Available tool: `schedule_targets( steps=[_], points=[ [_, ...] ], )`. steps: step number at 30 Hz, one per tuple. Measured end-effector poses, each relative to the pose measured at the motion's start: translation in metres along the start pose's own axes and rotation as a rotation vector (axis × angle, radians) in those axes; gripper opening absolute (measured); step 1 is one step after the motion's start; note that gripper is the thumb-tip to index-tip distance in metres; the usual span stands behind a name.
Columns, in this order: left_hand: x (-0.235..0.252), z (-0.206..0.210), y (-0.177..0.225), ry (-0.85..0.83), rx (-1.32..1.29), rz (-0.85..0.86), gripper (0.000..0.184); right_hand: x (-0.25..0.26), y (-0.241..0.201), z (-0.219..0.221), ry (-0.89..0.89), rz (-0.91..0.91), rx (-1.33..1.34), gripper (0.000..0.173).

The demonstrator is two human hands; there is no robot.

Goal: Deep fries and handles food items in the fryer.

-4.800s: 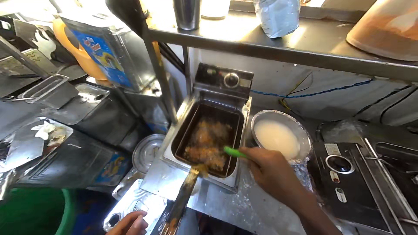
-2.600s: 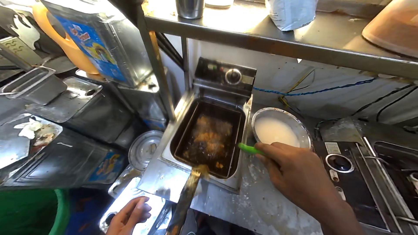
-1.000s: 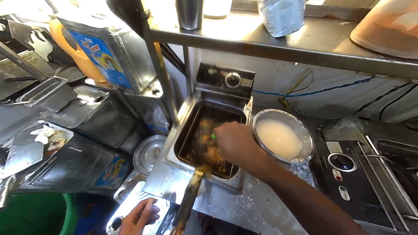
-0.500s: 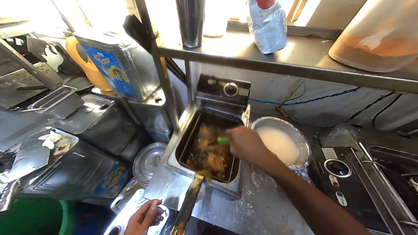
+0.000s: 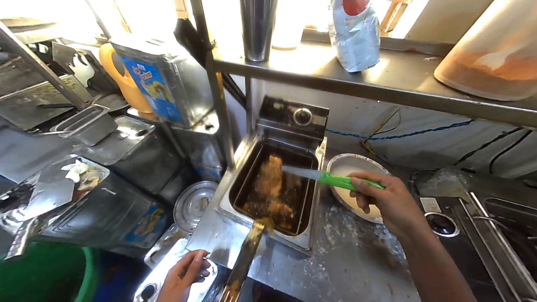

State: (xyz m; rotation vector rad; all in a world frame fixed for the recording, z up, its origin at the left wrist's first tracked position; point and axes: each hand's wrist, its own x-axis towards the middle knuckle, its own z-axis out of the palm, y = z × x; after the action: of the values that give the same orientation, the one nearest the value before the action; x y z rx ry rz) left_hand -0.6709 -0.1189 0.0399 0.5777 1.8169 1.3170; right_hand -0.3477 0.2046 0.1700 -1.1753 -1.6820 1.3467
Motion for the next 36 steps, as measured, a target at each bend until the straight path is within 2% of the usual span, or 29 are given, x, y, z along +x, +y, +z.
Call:
schedule_targets(
  steps=[8, 12, 18, 25, 36],
  points=[
    [-0.002, -0.002, 0.0, 0.026, -0.003, -0.015, 0.029, -0.026, 0.037, -0.008, 0.101, 0.123, 0.249, 0.023],
    [-0.002, -0.003, -0.002, 0.045, -0.012, -0.018, 0.028, -0.038, 0.072, -0.015, 0.07, 0.2, 0.434, 0.026],
    [-0.002, -0.004, -0.006, 0.071, -0.027, -0.023, 0.028, -0.062, 0.125, -0.017, 0.002, 0.176, 0.691, 0.025],
    [0.004, -0.002, -0.006, 0.06, -0.033, -0.001, 0.028, -0.075, 0.149, -0.012, -0.021, 0.057, 0.751, 0.026],
    [0.002, -0.003, -0.001, 0.079, -0.024, 0.014, 0.028, -0.074, 0.138, -0.013, 0.037, -0.018, 0.65, 0.027]
  ],
)
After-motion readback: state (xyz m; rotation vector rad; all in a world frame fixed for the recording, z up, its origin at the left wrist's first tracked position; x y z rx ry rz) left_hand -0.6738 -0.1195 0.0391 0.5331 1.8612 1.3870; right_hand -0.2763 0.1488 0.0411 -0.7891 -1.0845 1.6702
